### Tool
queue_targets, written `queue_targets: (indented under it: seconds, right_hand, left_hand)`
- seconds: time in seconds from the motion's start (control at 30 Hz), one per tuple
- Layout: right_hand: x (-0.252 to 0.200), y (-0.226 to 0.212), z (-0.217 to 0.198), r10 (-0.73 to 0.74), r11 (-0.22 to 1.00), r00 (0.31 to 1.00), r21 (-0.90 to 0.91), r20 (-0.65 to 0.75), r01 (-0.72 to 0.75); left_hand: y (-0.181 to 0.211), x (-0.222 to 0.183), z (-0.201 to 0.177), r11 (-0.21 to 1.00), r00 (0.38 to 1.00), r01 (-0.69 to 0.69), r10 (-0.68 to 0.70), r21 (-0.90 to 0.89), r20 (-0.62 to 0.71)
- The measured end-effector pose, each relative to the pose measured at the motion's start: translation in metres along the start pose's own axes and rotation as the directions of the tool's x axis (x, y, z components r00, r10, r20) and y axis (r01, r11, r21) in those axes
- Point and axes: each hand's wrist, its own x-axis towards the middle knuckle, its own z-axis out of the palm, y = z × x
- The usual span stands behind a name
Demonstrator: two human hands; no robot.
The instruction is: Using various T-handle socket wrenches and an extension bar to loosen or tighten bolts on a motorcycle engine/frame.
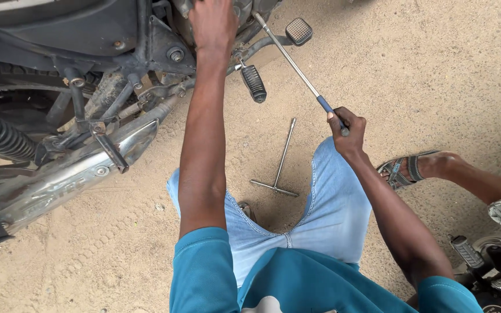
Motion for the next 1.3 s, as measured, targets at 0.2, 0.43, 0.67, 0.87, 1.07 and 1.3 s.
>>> queue_targets:
  seconds: [0.2,0.43,0.67,0.87,1.07,1.3]
  right_hand:
    - [-0.020,0.016,-0.022,-0.026,0.998,0.998,-0.059,-0.054,0.023]
    - [-0.013,0.048,-0.044,0.018,0.997,0.982,-0.071,-0.190,-0.032]
    - [0.007,0.040,-0.054,-0.081,0.987,0.988,-0.147,-0.134,0.061]
    - [0.017,0.042,-0.046,-0.150,0.970,0.987,-0.202,-0.054,0.137]
    - [0.023,0.046,-0.040,-0.156,0.971,0.987,-0.190,-0.046,0.145]
    - [0.026,0.044,-0.041,-0.181,0.966,0.982,-0.197,-0.045,0.169]
  left_hand:
    - [0.001,0.000,-0.004,0.997,0.999,-0.040,0.038,0.071,0.026]
    - [-0.003,0.000,-0.002,0.996,0.997,-0.075,0.077,0.053,-0.031]
    - [-0.008,-0.002,0.009,0.992,0.993,-0.096,0.101,0.076,-0.066]
    - [-0.016,-0.004,0.025,0.987,0.988,-0.119,0.128,0.106,-0.082]
    - [-0.023,-0.011,0.042,0.985,0.995,-0.096,0.096,0.144,0.004]
    - [-0.026,-0.011,0.048,0.984,0.989,-0.120,0.130,0.128,-0.073]
